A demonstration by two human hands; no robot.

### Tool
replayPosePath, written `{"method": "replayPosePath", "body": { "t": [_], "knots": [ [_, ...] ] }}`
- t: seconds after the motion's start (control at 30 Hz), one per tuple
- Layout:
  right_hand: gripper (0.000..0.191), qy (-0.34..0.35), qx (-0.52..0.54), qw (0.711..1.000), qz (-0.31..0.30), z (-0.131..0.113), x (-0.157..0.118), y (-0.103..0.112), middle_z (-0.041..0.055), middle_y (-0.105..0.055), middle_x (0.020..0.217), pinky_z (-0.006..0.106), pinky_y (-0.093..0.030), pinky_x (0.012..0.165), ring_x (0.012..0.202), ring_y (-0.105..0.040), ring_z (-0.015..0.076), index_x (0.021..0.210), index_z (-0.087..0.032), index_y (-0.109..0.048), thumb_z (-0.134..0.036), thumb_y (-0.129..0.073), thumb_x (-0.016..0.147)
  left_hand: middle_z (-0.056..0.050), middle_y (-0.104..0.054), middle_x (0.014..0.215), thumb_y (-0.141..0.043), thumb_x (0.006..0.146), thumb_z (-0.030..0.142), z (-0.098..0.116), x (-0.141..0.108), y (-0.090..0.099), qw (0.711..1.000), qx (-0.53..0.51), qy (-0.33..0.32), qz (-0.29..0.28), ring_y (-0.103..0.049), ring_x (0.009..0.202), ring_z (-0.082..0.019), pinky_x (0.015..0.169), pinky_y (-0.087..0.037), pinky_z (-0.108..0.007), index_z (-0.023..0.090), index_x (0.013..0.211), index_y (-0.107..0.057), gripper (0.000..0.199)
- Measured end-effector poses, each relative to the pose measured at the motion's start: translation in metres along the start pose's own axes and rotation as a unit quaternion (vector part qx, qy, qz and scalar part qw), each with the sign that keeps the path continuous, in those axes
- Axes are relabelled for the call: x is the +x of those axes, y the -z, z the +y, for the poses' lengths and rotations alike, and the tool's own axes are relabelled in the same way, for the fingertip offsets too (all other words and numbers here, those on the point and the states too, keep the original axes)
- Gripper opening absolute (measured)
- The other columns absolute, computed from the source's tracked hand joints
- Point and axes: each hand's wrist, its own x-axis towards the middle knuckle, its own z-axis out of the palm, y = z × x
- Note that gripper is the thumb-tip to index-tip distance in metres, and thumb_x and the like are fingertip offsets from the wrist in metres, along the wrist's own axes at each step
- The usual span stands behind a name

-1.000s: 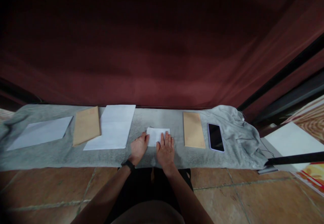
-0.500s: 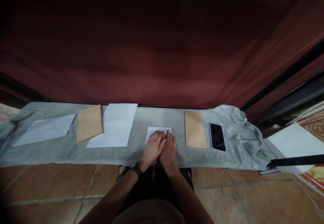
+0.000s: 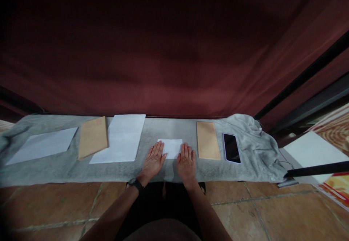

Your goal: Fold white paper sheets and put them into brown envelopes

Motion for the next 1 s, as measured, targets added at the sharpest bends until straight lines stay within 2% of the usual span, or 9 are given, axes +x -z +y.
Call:
{"method": "replayPosePath", "body": {
  "t": [0.17,0.33,0.43,0.57,0.7,1.0],
  "knots": [
    [0.051,-0.007,0.011,1.000,0.004,-0.002,0.005,0.003,0.0192,-0.044,0.157,0.053,-0.031,0.118,0.144,-0.042,0.0306,0.151,-0.008,-0.044,-0.017,-0.037,0.101,-0.017,-0.032,0.163,-0.029,0.105,0.040,0.002,0.001,0.000,1.000,0.015,0.006,-0.003,-0.030,0.152,-0.027,0.124,-0.027,-0.048,0.007,0.156,-0.033,0.061],
    [0.046,0.128,0.099,0.985,-0.052,-0.020,0.013,0.001,0.0135,-0.049,0.154,0.044,-0.036,0.118,0.144,-0.044,0.0222,0.148,-0.012,-0.050,-0.023,-0.035,0.105,-0.017,-0.033,0.163,-0.034,0.102,0.033,0.001,0.000,0.002,1.000,0.021,-0.003,-0.002,-0.025,0.154,-0.027,0.124,-0.025,-0.051,0.009,0.156,-0.034,0.059],
    [0.045,0.164,0.112,0.977,-0.079,-0.024,0.014,-0.003,0.0127,-0.052,0.152,0.044,-0.035,0.120,0.144,-0.044,0.0224,0.146,-0.014,-0.053,-0.028,-0.037,0.106,-0.014,-0.034,0.164,-0.035,0.100,0.027,0.005,0.000,0.003,1.000,0.019,-0.010,0.004,-0.022,0.155,-0.027,0.126,-0.022,-0.052,0.012,0.156,-0.035,0.058],
    [0.047,0.145,0.087,0.983,-0.073,-0.019,0.019,-0.010,0.0146,-0.048,0.155,0.046,-0.034,0.120,0.146,-0.041,0.0239,0.148,-0.012,-0.051,-0.027,-0.034,0.106,-0.013,-0.034,0.164,-0.031,0.101,0.024,0.016,0.005,0.001,0.999,-0.004,-0.050,-0.008,-0.022,0.155,-0.023,0.127,-0.022,-0.045,0.009,0.156,-0.035,0.057],
    [0.048,0.111,0.064,0.990,-0.061,-0.014,0.029,-0.014,0.0153,-0.046,0.156,0.048,-0.032,0.120,0.148,-0.039,0.0255,0.149,-0.012,-0.050,-0.028,-0.032,0.107,-0.013,-0.035,0.163,-0.029,0.103,0.026,0.022,0.012,-0.001,0.999,-0.018,-0.042,-0.019,-0.023,0.155,-0.023,0.127,-0.023,-0.044,0.009,0.156,-0.034,0.056],
    [0.054,0.060,0.017,0.997,-0.047,0.003,0.031,-0.013,0.0186,-0.042,0.158,0.049,-0.029,0.119,0.146,-0.039,0.0289,0.155,-0.008,-0.038,-0.029,-0.040,0.105,-0.017,-0.035,0.162,-0.028,0.105,0.045,-0.001,0.014,-0.001,1.000,-0.021,0.019,0.000,-0.026,0.153,-0.027,0.125,-0.026,-0.048,0.008,0.158,-0.029,0.065]
  ]
}}
